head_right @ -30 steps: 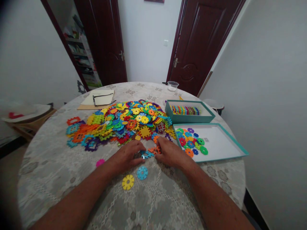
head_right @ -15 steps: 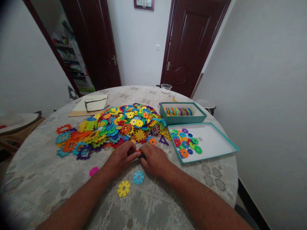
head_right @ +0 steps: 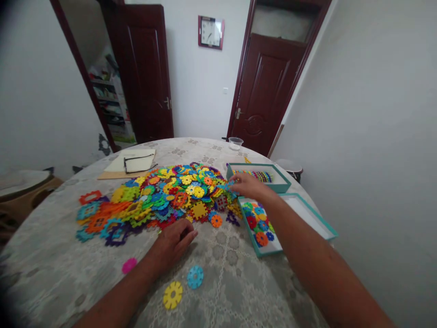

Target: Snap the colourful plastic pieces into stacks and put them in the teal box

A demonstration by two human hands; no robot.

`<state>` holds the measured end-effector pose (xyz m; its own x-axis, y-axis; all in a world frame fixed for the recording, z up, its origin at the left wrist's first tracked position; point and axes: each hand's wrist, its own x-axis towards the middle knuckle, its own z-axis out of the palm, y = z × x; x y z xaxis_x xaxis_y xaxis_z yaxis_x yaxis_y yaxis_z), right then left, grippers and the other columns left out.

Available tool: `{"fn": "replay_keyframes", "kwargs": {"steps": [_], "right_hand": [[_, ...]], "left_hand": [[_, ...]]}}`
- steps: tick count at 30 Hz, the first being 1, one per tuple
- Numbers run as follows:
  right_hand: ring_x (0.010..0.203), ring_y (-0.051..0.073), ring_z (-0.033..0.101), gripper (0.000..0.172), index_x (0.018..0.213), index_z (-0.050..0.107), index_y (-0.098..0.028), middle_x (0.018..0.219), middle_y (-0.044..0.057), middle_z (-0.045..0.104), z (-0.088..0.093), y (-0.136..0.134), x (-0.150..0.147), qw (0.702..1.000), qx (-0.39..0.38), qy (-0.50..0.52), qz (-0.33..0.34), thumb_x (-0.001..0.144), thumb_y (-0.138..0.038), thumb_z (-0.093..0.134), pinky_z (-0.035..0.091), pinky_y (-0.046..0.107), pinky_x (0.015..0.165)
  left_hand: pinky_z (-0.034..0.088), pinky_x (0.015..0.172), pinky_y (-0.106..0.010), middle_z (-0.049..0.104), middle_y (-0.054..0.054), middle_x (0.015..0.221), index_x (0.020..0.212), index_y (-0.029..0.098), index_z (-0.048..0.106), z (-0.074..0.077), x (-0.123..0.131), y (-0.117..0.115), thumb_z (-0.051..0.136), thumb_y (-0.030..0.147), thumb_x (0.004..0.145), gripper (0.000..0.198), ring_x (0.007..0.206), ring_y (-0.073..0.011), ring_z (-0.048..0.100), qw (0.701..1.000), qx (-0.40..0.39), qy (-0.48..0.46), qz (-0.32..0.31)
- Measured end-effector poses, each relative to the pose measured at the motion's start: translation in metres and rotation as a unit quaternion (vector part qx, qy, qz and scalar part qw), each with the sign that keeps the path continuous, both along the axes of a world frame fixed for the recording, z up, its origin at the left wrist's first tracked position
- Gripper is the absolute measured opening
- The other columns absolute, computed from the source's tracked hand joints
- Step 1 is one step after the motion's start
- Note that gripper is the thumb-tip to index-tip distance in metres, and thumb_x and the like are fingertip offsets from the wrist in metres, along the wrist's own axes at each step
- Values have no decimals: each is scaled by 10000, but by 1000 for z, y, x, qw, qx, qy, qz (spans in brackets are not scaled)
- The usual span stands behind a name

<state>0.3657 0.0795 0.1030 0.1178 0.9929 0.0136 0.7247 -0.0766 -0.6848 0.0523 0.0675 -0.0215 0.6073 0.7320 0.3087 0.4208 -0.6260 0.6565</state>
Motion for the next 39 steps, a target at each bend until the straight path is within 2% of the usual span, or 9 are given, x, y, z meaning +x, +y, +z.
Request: {"fn": "replay_keyframes", "kwargs": {"steps": [2, 4, 9, 12, 15, 22, 30, 36, 39], "right_hand": [[587, 134, 561, 379, 1161, 698, -188, 714, -3, 651, 19, 30, 19, 983, 72, 101, -137, 801, -261, 790, 442, 231, 511], [628, 137, 605, 475, 1235, 661, -165, 801, 31, 688, 34, 53, 33, 954, 138, 161, -212, 796, -268, 807, 503, 240, 553], [768, 146, 688, 371, 1240, 634, -100, 972, 108, 714, 28, 58, 32, 940, 178, 184, -225, 881, -186, 677, 583, 262, 691], [782, 171, 701, 206, 1076, 700, -128, 946, 92, 729, 1, 23, 6, 964, 132, 169, -156, 887, -193, 649, 588, 284, 687], [789, 191, 697, 177, 1036, 724, -176, 898, 54, 739, -30, -29, -32, 997, 50, 55, 2, 920, -267, 628, 560, 310, 707], [829, 192, 635, 123, 1019, 694, -215, 941, 46, 715, -70, -120, -111, 971, -76, -70, 216, 915, -243, 634, 468, 304, 744], [928, 226, 591, 206, 1090, 629, -217, 1058, 81, 648, -76, -140, -134, 962, -80, -144, 220, 896, -273, 675, 430, 337, 815], [729, 152, 546, 101, 989, 578, -232, 824, -18, 629, -77, -146, -141, 968, -132, 22, 214, 898, -212, 619, 382, 273, 653], [742, 151, 576, 238, 1151, 617, -244, 879, -13, 667, -82, -148, -152, 955, -153, 89, 238, 913, -239, 628, 412, 269, 656]], "left_hand": [[430, 700, -303, 635, -23, 825, 840, 210, 566, -1, 0, 0, 542, 317, 996, 191, 769, -188, 599, 1000, 0, 1, 4], [431, 696, -302, 647, -29, 838, 844, 210, 571, -2, 0, 0, 544, 288, 984, 162, 771, -190, 602, 1000, 3, 1, 3], [439, 701, -301, 653, -37, 849, 839, 208, 571, -1, 0, 0, 532, 244, 971, 142, 790, -192, 608, 1000, 15, -3, -5], [445, 704, -304, 656, -38, 853, 843, 207, 577, 0, 1, 0, 527, 237, 968, 138, 791, -191, 606, 1000, 8, -8, -1], [458, 729, -312, 662, -44, 873, 865, 203, 599, 0, 1, -1, 519, 252, 981, 149, 804, -189, 605, 1000, 3, -15, -7], [480, 828, -313, 676, -35, 899, 925, 202, 633, -2, 5, 0, 521, 273, 994, 149, 873, -187, 615, 999, -1, -33, 2], [470, 798, -301, 686, -36, 899, 928, 189, 649, 1, 5, 1, 505, 281, 1003, 187, 855, -181, 613, 1000, 0, -22, -1], [483, 816, -305, 698, -33, 903, 931, 190, 668, 1, 4, 0, 522, 285, 991, 185, 849, -178, 611, 1000, -14, -23, 6], [486, 820, -308, 703, -39, 910, 936, 188, 670, 2, 5, 0, 527, 278, 985, 175, 855, -181, 615, 1000, -15, -24, 7]]}}
